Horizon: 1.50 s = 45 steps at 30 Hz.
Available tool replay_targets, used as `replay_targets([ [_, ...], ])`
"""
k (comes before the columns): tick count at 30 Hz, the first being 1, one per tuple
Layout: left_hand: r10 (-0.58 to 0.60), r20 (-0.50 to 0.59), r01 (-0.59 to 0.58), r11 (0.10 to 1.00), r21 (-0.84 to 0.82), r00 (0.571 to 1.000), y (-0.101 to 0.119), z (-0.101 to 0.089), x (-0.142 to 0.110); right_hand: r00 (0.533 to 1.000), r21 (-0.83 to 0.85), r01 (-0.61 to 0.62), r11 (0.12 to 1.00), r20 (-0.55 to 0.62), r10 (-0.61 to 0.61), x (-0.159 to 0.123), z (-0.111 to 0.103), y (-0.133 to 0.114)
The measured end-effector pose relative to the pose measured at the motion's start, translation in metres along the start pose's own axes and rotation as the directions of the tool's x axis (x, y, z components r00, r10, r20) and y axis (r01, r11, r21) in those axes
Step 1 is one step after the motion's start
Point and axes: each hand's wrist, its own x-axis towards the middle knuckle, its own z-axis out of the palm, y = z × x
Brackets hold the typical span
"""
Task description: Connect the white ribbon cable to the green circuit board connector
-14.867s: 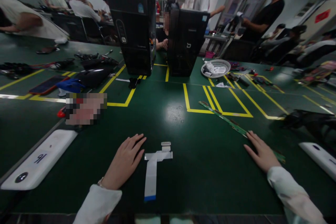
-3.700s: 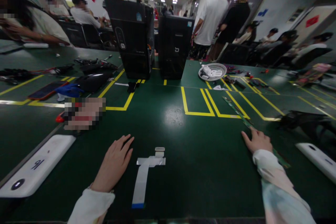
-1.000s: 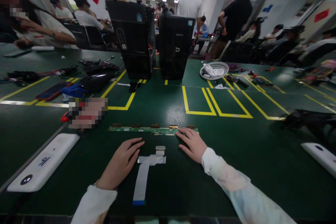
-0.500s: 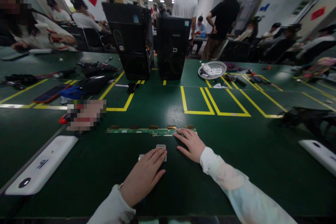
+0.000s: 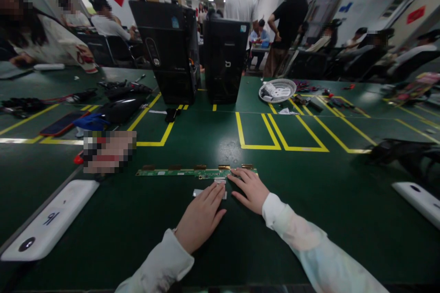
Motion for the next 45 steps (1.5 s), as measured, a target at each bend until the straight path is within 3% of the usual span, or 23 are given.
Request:
replay_targets([
  [10,-0.088,0.032,0.087,0.996,0.036,0.996,0.007,0.000,-0.001,1.000,0.002,-0.006,1.000,-0.001,0.006,-0.001,0.002,0.001],
  [21,-0.092,0.006,0.092,0.995,0.038,0.996,0.009,0.007,-0.002,1.000,0.000,-0.009,1.000,0.006,0.009,0.000,-0.001,0.000],
  [36,-0.004,0.125,0.014,0.997,-0.079,0.992,-0.013,0.001,0.003,1.000,0.001,0.008,1.000,-0.003,-0.008,0.000,-0.001,0.001],
  [45,0.002,0.095,0.010,0.992,-0.123,0.995,-0.017,0.005,0.002,1.000,-0.003,0.009,1.000,-0.011,-0.009,-0.001,0.001,0.001],
])
